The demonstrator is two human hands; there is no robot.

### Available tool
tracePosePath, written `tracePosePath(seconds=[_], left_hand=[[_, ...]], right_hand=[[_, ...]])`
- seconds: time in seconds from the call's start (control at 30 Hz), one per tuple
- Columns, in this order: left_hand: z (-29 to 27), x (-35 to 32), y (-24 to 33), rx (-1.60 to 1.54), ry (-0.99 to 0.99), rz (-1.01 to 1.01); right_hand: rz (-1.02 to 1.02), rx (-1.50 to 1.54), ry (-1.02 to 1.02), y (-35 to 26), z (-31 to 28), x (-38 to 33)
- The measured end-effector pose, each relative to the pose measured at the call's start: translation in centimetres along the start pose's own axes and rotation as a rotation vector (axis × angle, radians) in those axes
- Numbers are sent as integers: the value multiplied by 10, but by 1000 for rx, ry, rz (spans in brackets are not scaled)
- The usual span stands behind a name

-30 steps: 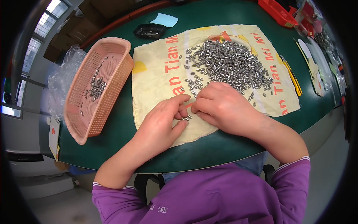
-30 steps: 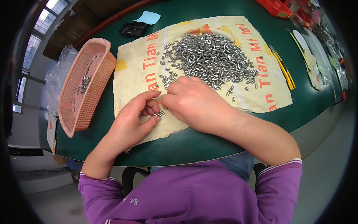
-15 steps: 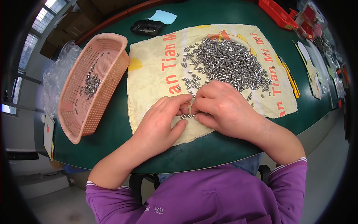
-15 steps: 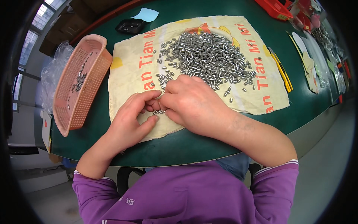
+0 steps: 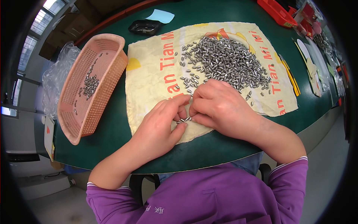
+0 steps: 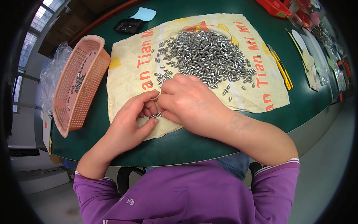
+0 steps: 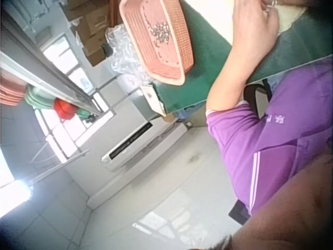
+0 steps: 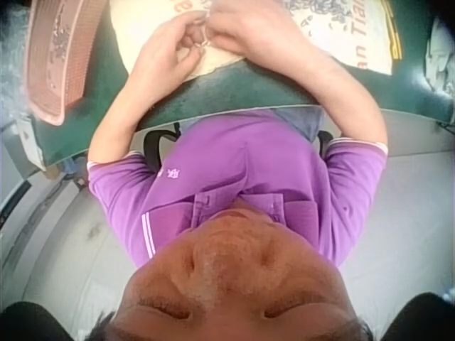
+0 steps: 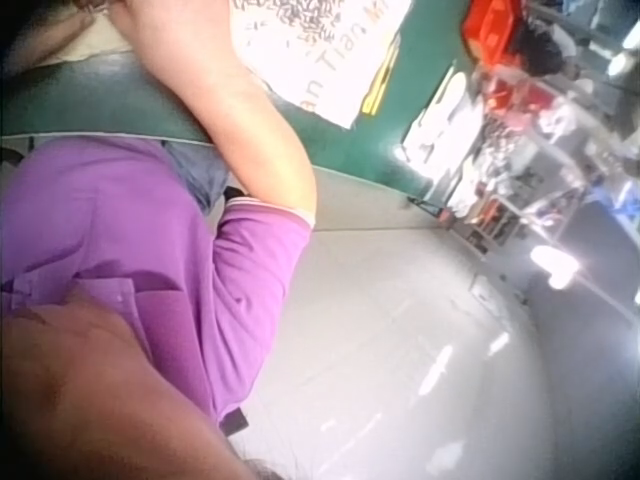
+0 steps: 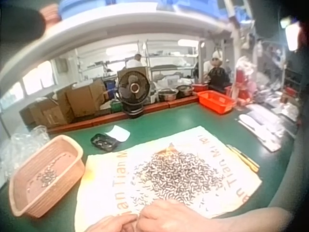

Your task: Inspecting and sorting small metal components on a workbench.

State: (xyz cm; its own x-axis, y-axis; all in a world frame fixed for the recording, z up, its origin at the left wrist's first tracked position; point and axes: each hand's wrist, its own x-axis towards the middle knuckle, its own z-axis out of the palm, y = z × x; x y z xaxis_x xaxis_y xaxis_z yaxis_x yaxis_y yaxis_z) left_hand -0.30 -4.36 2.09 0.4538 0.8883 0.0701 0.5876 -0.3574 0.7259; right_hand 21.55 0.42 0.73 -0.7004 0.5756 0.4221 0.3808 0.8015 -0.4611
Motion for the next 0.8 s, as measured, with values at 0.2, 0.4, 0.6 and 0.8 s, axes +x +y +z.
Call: tracePosePath(seconds=[0.2,0.4,0.6,0.8], left_hand=[[-4,-3,3,-7,-16,-45],[-5,-3,1,73,-10,-10],[-4,-3,1,103,51,-18],[-6,-3,1,118,31,-15]], right_hand=[[0,14,-22,0,0,0],[14,36,-49,0,1,0],[-10,31,-50,-3,2,1],[-36,6,-110,-5,1,1]])
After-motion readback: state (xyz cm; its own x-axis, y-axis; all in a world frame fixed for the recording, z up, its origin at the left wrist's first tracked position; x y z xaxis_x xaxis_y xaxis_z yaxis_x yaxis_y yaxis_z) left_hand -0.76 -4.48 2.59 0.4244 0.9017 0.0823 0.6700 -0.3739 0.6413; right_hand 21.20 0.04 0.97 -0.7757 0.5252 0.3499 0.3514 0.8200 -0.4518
